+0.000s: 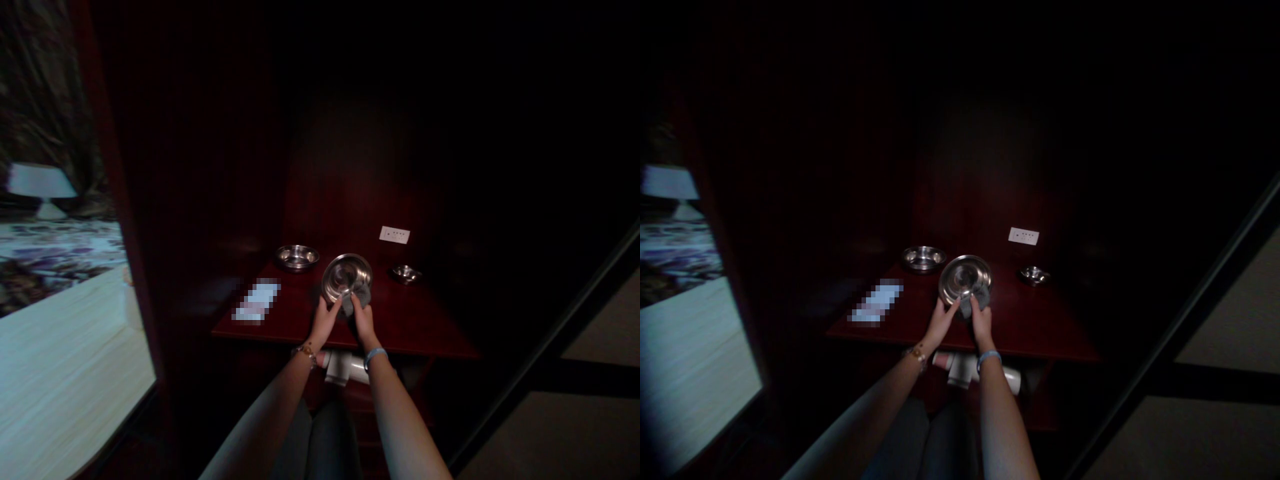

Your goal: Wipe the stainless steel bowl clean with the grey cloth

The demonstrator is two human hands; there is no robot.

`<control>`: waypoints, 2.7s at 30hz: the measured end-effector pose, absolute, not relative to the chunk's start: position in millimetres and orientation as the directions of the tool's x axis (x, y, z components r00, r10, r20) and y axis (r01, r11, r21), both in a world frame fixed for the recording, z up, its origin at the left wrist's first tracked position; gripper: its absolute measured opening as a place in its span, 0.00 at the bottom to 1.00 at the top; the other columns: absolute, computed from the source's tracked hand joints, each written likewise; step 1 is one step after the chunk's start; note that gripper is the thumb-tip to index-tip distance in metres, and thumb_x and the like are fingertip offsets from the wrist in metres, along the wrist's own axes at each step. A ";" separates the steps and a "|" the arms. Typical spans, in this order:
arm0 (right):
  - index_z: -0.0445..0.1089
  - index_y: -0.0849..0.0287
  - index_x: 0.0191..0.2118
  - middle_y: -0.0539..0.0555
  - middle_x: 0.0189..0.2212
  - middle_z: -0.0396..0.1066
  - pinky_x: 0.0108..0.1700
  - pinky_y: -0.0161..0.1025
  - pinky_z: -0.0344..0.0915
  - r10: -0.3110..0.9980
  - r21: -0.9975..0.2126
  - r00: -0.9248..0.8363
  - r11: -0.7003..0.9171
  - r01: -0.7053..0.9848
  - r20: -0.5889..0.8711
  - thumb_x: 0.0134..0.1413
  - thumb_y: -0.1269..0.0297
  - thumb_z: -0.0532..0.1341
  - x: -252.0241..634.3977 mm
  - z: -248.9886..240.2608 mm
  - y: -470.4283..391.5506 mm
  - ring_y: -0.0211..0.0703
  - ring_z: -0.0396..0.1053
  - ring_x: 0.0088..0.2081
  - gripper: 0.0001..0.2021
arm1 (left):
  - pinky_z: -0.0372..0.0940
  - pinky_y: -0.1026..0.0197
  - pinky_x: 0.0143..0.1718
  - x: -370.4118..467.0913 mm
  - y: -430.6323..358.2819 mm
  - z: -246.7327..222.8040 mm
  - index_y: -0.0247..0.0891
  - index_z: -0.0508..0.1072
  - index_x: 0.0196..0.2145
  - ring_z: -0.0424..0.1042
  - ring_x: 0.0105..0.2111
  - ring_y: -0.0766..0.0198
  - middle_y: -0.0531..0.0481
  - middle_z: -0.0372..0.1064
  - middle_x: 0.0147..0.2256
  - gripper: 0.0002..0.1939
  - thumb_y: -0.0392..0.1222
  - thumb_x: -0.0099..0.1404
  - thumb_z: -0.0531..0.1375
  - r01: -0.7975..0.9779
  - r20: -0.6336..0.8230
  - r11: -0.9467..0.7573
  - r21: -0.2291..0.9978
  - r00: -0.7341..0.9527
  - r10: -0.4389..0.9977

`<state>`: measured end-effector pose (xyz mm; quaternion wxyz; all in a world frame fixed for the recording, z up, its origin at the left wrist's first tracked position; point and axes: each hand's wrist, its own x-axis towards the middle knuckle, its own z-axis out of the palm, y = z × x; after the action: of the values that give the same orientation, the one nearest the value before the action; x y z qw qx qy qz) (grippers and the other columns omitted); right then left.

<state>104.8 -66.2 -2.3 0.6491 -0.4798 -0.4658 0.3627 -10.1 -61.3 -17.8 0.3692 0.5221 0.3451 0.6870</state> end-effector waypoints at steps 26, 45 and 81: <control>0.76 0.67 0.45 0.60 0.40 0.79 0.44 0.39 0.68 0.926 -0.954 0.260 0.297 -0.049 0.275 0.47 0.43 0.62 106.6 -7.7 -62.5 0.51 0.75 0.43 0.31 | 0.55 0.53 0.62 -10.6 -65.7 -14.0 0.36 0.63 0.58 0.66 0.57 0.55 0.38 0.66 0.57 0.30 0.49 0.61 0.62 -0.191 0.455 -0.475 0.859 -0.142 0.879; 0.78 0.68 0.40 0.62 0.36 0.79 0.43 0.39 0.67 0.891 -0.951 0.333 0.288 0.114 0.310 0.48 0.42 0.61 105.6 -6.4 -67.3 0.53 0.76 0.41 0.29 | 0.55 0.53 0.62 -13.1 -71.0 -3.1 0.38 0.65 0.57 0.65 0.59 0.54 0.40 0.66 0.58 0.27 0.55 0.65 0.57 -0.264 0.403 -0.484 0.834 -0.308 0.862; 0.78 0.68 0.39 0.60 0.35 0.79 0.41 0.38 0.68 0.910 -0.957 0.314 0.291 -0.016 0.272 0.45 0.43 0.63 106.1 -5.9 -70.9 0.51 0.75 0.39 0.29 | 0.54 0.51 0.62 -8.4 -60.2 -18.2 0.34 0.67 0.54 0.66 0.57 0.55 0.37 0.67 0.56 0.26 0.44 0.59 0.62 -0.235 0.401 -0.435 0.869 -0.180 0.898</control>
<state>106.1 -70.9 -5.9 0.6538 -0.4788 -0.4669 0.3538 -8.4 -60.2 -18.2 0.4105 0.4914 0.3378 0.6899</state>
